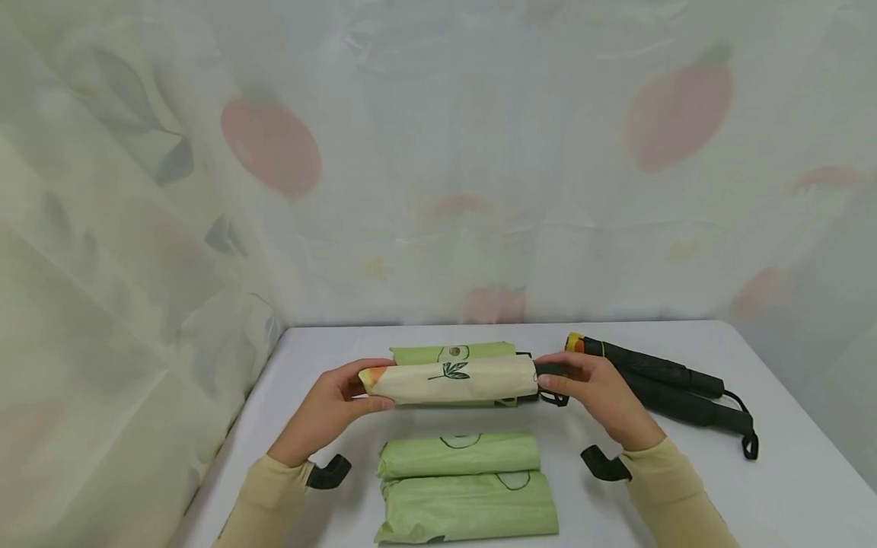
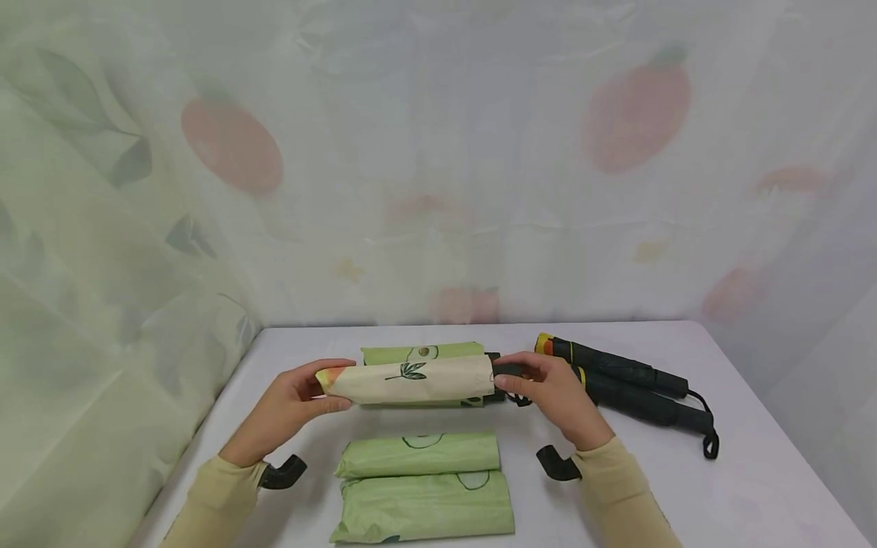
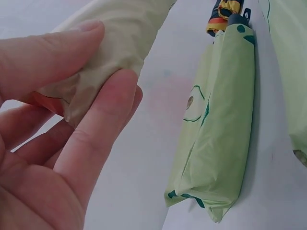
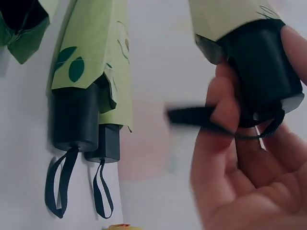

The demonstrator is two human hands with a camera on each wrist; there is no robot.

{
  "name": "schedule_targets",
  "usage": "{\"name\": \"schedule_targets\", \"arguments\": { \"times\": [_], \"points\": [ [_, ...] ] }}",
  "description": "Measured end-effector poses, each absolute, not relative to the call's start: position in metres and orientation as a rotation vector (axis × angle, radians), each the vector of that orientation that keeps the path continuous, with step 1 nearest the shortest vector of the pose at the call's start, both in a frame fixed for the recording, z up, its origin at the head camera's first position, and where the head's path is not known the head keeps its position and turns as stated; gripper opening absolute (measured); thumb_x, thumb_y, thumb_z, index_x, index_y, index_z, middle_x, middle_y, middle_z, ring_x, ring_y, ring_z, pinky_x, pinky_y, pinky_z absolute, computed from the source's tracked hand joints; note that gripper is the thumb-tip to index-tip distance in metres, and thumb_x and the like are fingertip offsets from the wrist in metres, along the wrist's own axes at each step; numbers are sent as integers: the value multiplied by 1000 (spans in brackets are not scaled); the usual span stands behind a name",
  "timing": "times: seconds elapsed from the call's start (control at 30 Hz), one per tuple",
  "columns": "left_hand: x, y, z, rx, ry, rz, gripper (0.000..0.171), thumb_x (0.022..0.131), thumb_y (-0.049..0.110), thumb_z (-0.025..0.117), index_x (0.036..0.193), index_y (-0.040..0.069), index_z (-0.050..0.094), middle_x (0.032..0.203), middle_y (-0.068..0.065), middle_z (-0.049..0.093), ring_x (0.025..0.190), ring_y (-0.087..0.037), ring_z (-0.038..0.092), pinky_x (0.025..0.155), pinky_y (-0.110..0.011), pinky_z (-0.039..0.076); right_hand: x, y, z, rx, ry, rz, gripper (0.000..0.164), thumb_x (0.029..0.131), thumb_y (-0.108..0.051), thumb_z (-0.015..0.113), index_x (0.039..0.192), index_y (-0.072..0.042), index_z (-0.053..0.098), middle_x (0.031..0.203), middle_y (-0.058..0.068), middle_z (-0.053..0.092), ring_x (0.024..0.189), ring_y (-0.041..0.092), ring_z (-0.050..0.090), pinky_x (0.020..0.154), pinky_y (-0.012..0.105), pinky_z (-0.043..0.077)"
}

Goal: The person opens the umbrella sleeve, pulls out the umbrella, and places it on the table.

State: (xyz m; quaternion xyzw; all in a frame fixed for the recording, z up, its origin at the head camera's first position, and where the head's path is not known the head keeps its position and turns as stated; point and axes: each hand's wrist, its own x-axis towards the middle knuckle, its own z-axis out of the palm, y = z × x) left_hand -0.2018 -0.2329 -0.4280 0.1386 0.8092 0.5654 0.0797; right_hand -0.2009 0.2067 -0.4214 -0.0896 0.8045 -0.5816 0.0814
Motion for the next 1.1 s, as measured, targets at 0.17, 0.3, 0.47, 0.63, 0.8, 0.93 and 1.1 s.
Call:
{"name": "schedule_targets", "arguments": {
  "times": [0.17,0.3,0.47,0.63,0.8,0.93,1.1],
  "points": [
    [-200,-233,-426,413,2434,1706,60,89,33,91,144,32,68,128,-6,73,113,-28,75,92,-34,65,-203,209,-428,-295,2329,-1801,45,102,-31,78,139,-8,69,114,8,80,104,23,77,93,32,60],
    [-198,-232,-424,412,2445,1721,58,89,34,91,143,34,68,126,-7,75,111,-27,76,91,-34,65,-204,208,-430,-290,2251,-1861,45,106,-30,73,142,-3,66,116,5,78,103,23,79,94,31,62],
    [-196,-233,-421,432,2446,1720,58,91,33,89,145,32,68,132,-4,75,114,-25,76,93,-33,64,-204,208,-432,-312,2123,-1964,46,110,-23,67,144,6,63,121,-2,77,101,19,79,96,31,64],
    [-196,-232,-420,429,2429,1719,58,91,34,89,145,32,68,133,-4,75,115,-24,76,95,-33,64,-205,209,-432,-290,2004,-2077,40,109,-19,68,139,7,68,123,-5,77,100,15,78,95,36,66],
    [-197,-230,-421,385,2382,1736,56,90,35,90,142,32,70,129,-5,77,112,-26,77,94,-33,64,-206,213,-430,-301,1977,-2098,41,109,-19,67,138,10,67,122,-3,79,102,14,79,92,37,67],
    [-198,-231,-422,371,2362,1755,53,90,34,90,140,31,71,129,-5,77,112,-26,78,95,-33,65,-207,218,-429,-301,1990,-2086,43,110,-20,65,139,12,66,122,-3,80,103,15,79,88,34,66],
    [-199,-231,-423,374,2356,1768,50,91,32,89,138,28,72,129,-6,77,112,-25,78,94,-34,65,-208,224,-427,-255,1986,-2109,41,110,-20,65,137,11,67,123,-4,79,103,14,79,93,34,66]
  ]
}}
